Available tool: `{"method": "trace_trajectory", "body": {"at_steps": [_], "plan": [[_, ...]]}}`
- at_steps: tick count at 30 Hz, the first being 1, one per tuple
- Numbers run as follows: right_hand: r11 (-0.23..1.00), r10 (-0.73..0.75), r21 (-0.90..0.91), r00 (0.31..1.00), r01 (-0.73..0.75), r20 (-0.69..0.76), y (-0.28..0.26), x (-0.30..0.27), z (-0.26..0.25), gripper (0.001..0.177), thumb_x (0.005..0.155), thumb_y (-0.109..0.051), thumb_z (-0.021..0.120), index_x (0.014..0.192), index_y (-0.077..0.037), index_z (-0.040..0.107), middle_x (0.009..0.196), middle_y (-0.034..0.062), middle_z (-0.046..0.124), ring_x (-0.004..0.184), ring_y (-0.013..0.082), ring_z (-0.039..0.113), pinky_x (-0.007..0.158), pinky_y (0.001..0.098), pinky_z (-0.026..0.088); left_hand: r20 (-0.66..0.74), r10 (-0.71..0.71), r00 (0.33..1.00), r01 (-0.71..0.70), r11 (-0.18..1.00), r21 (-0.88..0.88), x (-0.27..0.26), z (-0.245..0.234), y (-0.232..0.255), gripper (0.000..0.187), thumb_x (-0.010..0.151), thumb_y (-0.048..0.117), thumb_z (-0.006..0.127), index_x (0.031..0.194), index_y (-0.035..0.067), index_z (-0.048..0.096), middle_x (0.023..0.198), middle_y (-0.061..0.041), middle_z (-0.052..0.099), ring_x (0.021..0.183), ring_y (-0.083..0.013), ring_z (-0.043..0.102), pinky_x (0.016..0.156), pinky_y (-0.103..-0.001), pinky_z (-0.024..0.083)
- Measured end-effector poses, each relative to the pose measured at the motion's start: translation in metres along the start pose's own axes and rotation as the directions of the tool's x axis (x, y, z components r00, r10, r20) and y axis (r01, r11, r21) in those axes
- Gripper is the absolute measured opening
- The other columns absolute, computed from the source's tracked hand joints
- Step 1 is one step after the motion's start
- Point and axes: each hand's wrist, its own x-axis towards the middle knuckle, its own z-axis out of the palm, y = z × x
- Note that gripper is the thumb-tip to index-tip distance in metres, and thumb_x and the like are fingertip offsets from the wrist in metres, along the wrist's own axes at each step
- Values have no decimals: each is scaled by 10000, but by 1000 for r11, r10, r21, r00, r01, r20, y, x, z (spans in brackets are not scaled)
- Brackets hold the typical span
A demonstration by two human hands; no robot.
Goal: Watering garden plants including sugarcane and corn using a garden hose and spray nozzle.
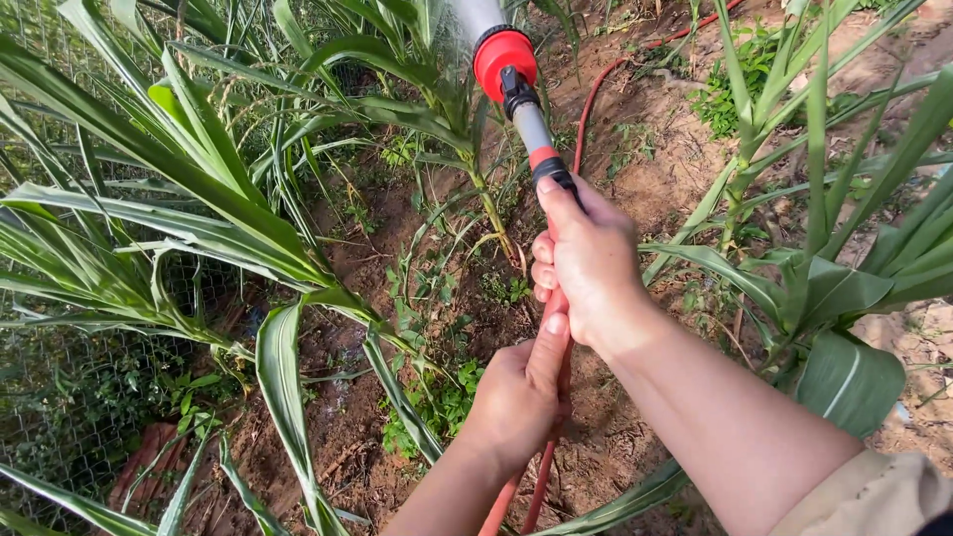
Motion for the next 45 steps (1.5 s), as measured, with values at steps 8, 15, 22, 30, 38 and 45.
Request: {"method": "trace_trajectory", "body": {"at_steps": [8, 15, 22, 30, 38, 45], "plan": [[1000, -7, 5, 1000, 7, -13, 2, 16, 9, 115, 1008, -297, 621, 1054, -193, 634, 527, 5, 357, 364, 114, 305, 335, 273, 235, 75, 0, 997, 22, 956, -292, 22, -3, -7, 579, 1013, 587, 507, 709, 96, 456, 556, -82, 439, 435, -188, 378, 411, -332, 313], [1000, 9, 8, 998, -9, -59, 1, 25, 13, 89, 1011, -280, 623, 1033, -194, 634, 529, -3, 346, 368, 108, 300, 342, 272, 230, 116, -36, 993, 68, 955, -289, 25, -8, 4, 651, 988, 640, 498, 646, 91, 423, 532, -92, 393, 425, -189, 360, 396, -325, 309], [1000, -3, 2, 998, 3, -59, -4, 28, 14, 92, 1017, -270, 631, 1035, -180, 624, 545, -4, 346, 374, 104, 297, 333, 261, 237, 151, -32, 988, 76, 952, -297, 26, -13, 15, 633, 987, 651, 482, 668, 112, 386, 547, -67, 335, 435, -176, 322, 396, -309, 293], [998, 23, -65, 998, -27, -57, -5, 36, 16, 91, 1015, -210, 634, 1000, -146, 571, 544, -1, 362, 387, 111, 314, 356, 283, 264, 216, -37, 976, 110, 935, -336, 24, -15, 23, 668, 982, 678, 442, 683, 82, 410, 470, -87, 337, 358, -171, 272, 347, -285, 249], [992, 67, -103, 994, -76, -88, 9, 40, 14, 79, 1001, -189, 655, 1031, -127, 617, 536, -9, 380, 384, 109, 328, 352, 272, 283, 237, -68, 969, 156, 915, -372, 23, -14, 12, 711, 1001, 682, 445, 635, 75, 385, 462, -96, 334, 343, -179, 265, 340, -289, 252], [988, 96, -114, 990, -107, -103, 6, 32, 9, 65, 1011, -184, 644, 1048, -137, 620, 539, -16, 377, 392, 107, 333, 362, 276, 283, 234, -100, 967, 170, 938, -303, 20, -11, 13, 747, 985, 725, 409, 621, 74, 391, 456, -102, 349, 338, -180, 281, 339, -296, 270]]}}
